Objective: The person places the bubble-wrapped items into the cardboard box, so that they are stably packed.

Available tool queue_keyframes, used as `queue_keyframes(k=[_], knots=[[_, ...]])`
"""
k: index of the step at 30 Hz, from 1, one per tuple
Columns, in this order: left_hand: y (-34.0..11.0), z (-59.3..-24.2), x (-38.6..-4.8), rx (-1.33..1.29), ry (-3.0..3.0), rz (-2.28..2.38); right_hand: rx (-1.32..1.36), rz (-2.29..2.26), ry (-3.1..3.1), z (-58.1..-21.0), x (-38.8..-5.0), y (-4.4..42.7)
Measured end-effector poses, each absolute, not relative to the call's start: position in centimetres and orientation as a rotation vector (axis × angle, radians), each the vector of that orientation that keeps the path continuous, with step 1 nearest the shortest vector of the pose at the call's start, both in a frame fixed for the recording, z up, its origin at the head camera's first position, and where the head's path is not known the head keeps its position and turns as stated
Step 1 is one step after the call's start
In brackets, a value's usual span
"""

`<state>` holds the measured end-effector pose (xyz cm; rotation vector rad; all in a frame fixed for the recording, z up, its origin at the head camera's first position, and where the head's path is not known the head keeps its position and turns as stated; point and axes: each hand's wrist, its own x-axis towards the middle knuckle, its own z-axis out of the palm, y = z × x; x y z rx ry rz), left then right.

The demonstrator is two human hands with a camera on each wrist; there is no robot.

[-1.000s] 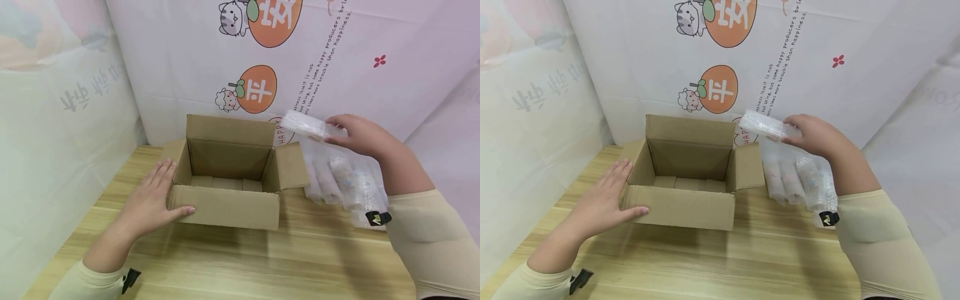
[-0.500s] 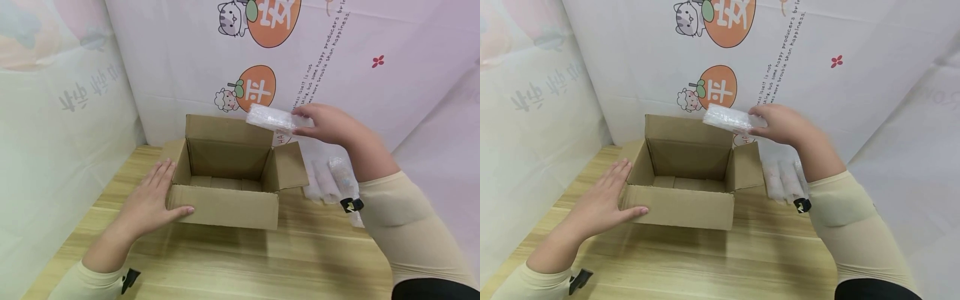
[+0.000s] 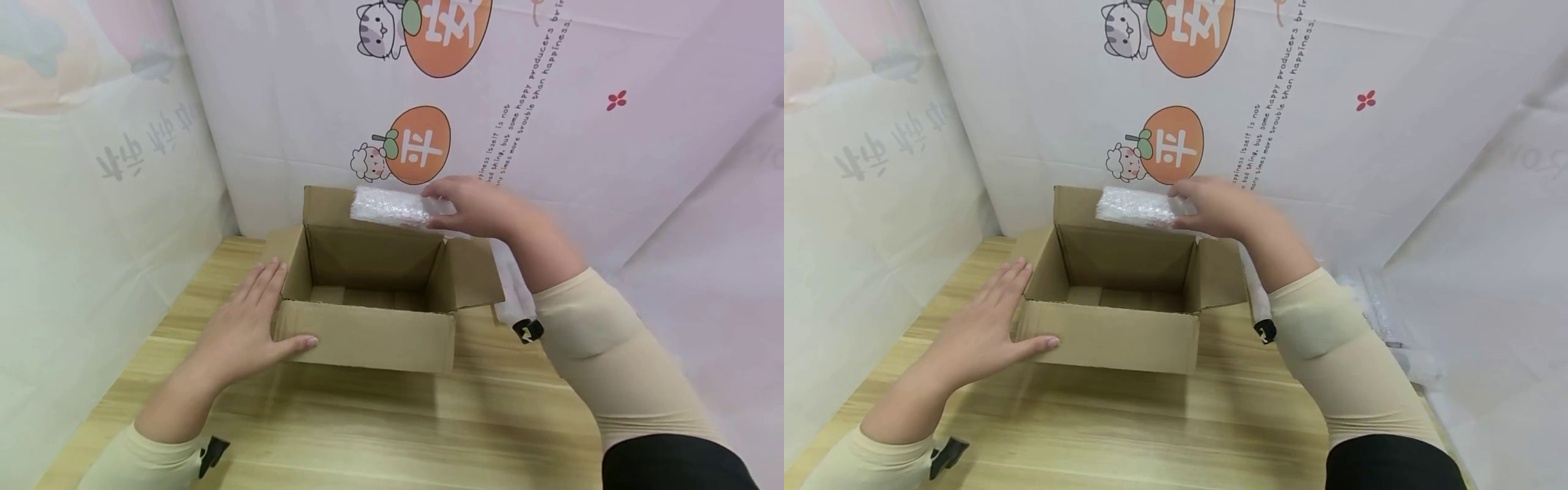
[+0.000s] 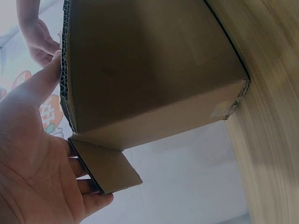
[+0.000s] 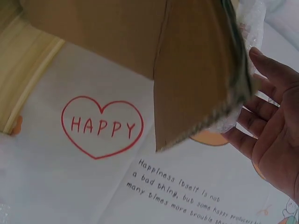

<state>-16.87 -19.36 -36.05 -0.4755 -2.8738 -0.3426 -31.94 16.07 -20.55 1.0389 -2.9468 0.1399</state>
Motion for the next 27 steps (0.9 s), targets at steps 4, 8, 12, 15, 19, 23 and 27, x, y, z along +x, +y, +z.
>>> queue_keyframes(k=[4, 8, 12, 15, 19, 23, 27], knots=[[-19.4, -36.0, -16.9, -0.476, -2.871, -0.348, 1.086, 0.149, -2.938, -21.0, -32.1, 14.7], [-19.4, -35.9, -16.9, -0.476, -2.877, -0.351, 1.118, 0.128, -2.939, -21.8, -32.2, 13.7], [-19.4, -36.0, -16.8, -0.480, -2.888, -0.349, 1.117, 0.123, -2.957, -22.6, -32.2, 13.0], [-19.4, -36.1, -16.8, -0.478, -2.884, -0.352, 1.121, 0.135, -2.963, -23.1, -32.2, 12.6], [-19.4, -36.2, -16.9, -0.478, -2.878, -0.349, 1.136, 0.161, -2.974, -23.7, -32.3, 12.2], [-19.4, -36.2, -17.0, -0.480, -2.878, -0.345, 1.141, 0.151, -2.976, -24.3, -32.5, 11.8], [-19.4, -36.2, -17.1, -0.478, -2.879, -0.352, 1.138, 0.117, -2.978, -24.7, -32.5, 11.5]])
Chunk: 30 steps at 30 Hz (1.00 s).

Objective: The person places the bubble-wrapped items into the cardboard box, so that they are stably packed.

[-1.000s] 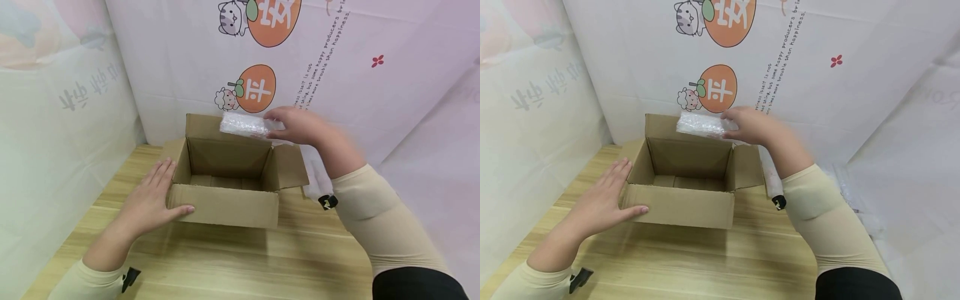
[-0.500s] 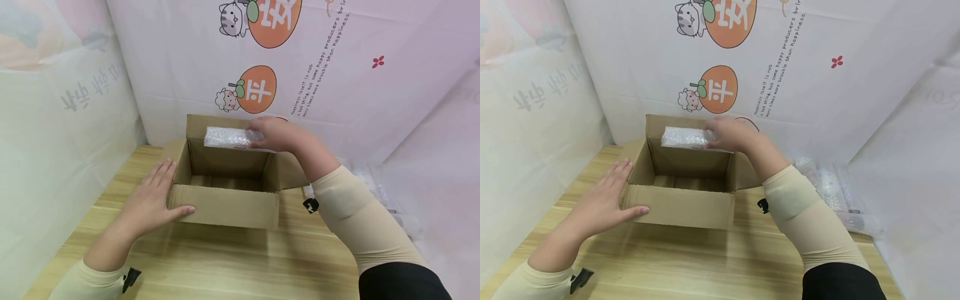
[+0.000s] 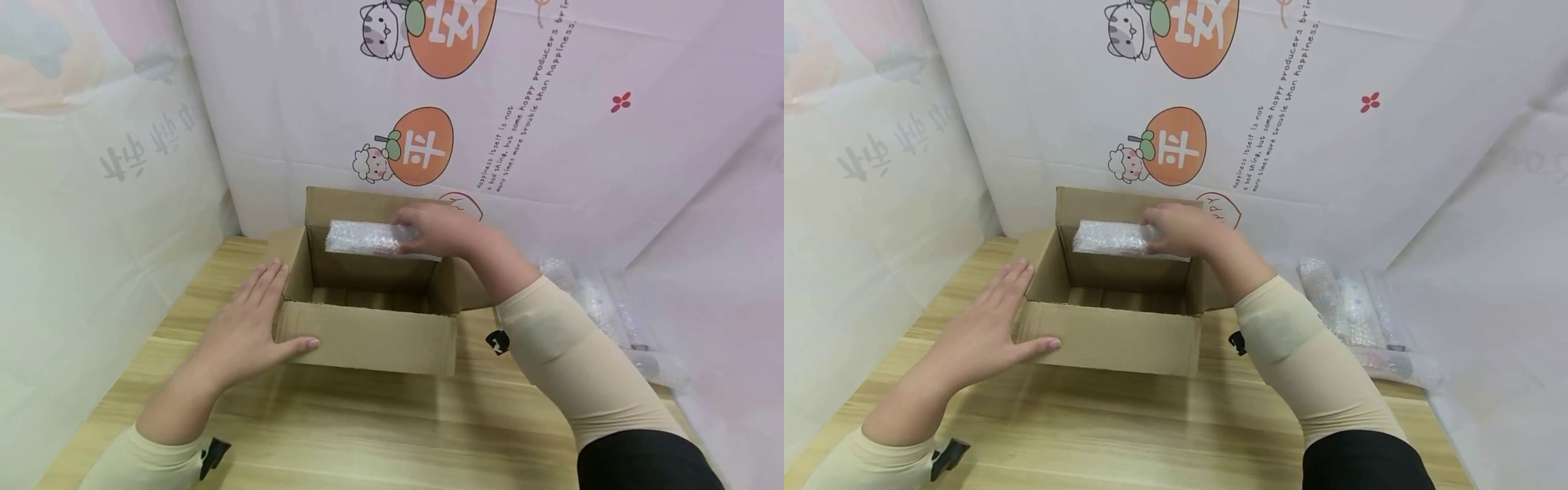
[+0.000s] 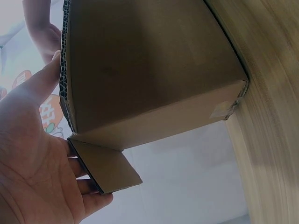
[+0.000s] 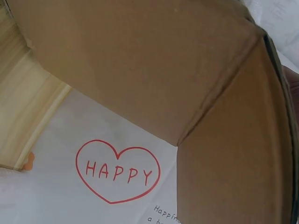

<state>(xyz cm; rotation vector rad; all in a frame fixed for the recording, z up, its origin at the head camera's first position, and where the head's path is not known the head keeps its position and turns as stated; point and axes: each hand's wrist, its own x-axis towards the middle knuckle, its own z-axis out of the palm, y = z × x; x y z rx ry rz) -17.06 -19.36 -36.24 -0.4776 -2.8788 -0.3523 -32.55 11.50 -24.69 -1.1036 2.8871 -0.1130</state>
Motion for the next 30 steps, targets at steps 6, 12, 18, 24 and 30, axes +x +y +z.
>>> queue_keyframes(k=[6, 12, 18, 24, 30], knots=[[-19.3, -36.1, -17.0, -0.478, -2.877, -0.348, -1.078, -0.125, 2.855, -25.1, -32.4, 11.3], [-19.3, -36.0, -17.0, -0.476, -2.872, -0.341, -1.057, -0.094, 2.847, -25.3, -32.3, 11.3], [-19.3, -36.0, -17.0, -0.469, -2.875, -0.347, -1.032, -0.078, 2.850, -25.4, -32.2, 11.6], [-19.3, -36.0, -16.9, -0.475, -2.878, -0.353, -1.038, -0.111, 2.859, -25.4, -32.1, 12.2], [-19.2, -35.9, -16.8, -0.478, -2.877, -0.356, -1.035, -0.165, 2.882, -25.3, -32.0, 13.6]])
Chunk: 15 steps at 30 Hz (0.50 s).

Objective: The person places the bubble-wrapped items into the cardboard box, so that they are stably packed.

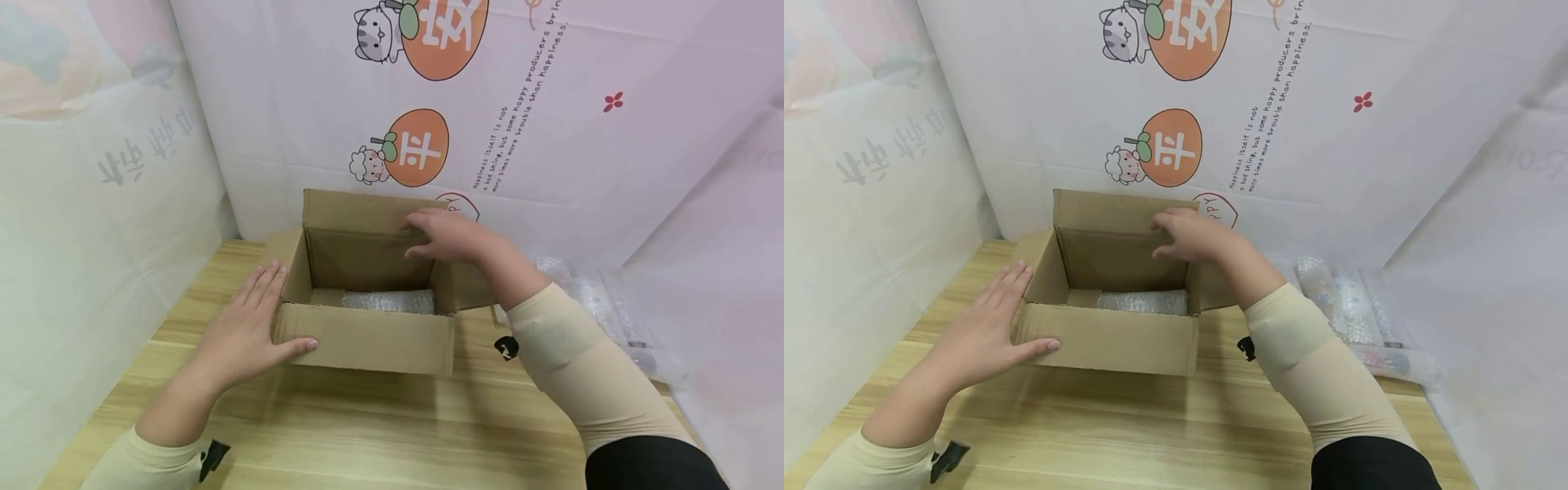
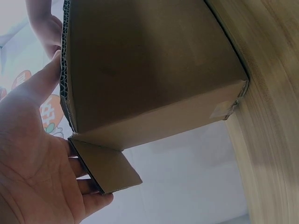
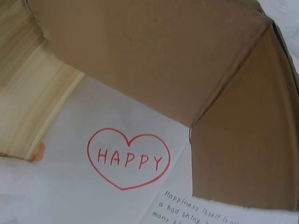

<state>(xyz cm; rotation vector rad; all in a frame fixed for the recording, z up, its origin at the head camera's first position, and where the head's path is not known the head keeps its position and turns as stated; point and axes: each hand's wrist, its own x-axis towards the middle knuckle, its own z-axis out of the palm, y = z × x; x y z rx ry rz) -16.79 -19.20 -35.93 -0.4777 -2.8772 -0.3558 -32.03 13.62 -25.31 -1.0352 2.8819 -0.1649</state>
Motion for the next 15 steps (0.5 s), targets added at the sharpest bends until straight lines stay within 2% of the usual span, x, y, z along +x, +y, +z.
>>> queue_keyframes(k=[15], knots=[[-19.2, -36.0, -16.9, -0.484, -2.878, -0.356, -0.959, -0.345, 2.974, -23.2, -31.2, 19.4]])
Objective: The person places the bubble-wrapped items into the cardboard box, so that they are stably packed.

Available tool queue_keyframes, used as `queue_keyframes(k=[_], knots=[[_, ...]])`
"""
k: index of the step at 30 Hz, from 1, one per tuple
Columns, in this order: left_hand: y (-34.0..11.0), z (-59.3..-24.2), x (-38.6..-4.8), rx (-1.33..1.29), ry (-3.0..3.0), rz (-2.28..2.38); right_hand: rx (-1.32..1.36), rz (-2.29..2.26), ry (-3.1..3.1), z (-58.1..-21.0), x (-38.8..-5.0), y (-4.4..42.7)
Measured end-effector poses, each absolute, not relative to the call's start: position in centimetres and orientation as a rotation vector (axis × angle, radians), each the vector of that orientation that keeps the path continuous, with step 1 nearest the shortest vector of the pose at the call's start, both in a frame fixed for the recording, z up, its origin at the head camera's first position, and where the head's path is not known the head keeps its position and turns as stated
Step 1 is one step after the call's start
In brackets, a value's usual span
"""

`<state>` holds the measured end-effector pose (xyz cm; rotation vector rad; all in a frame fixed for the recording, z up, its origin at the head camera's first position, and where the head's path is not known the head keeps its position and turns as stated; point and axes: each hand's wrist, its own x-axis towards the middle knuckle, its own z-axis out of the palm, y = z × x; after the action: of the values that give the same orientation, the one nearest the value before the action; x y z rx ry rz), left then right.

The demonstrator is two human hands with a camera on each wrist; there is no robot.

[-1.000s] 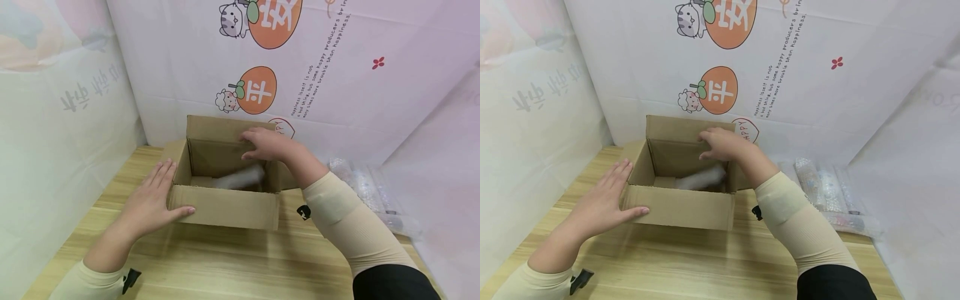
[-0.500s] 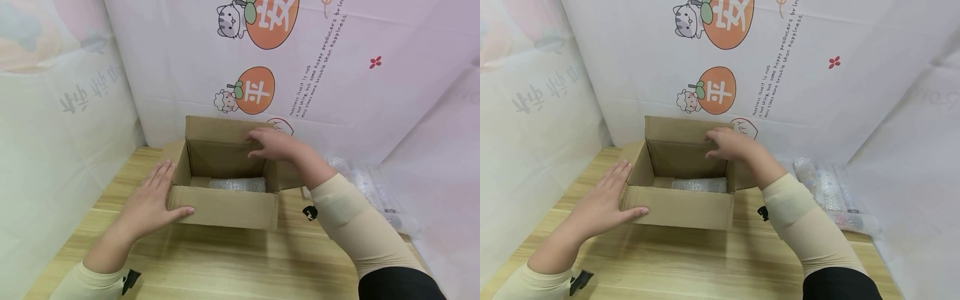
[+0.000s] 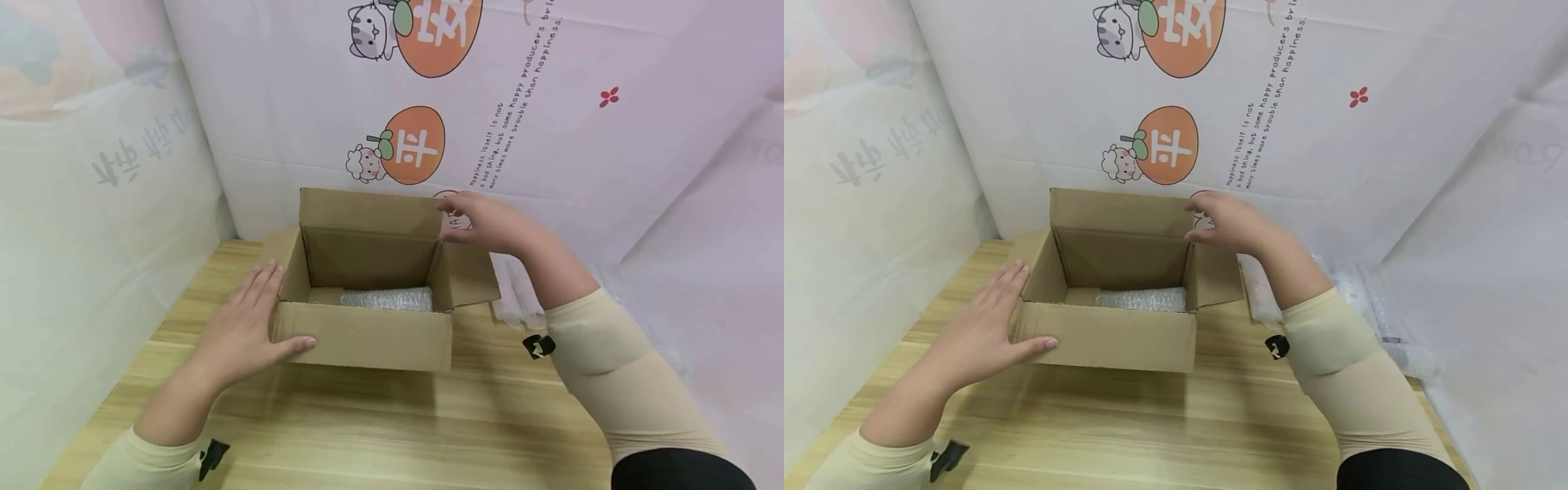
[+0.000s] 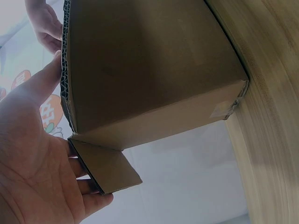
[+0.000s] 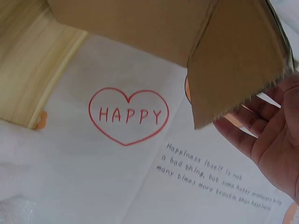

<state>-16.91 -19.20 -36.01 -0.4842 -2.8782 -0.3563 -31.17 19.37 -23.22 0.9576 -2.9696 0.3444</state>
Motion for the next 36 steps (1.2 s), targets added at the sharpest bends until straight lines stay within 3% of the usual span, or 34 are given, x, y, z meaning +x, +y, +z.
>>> queue_keyframes(k=[18, 36], knots=[[-19.2, -36.1, -16.8, -0.481, -2.880, -0.349, 0.771, 0.421, -2.925, -22.9, -28.0, 26.3], [-19.1, -36.0, -16.8, -0.489, -2.881, -0.350, 0.494, 0.631, -2.927, -26.5, -25.5, 33.6]])
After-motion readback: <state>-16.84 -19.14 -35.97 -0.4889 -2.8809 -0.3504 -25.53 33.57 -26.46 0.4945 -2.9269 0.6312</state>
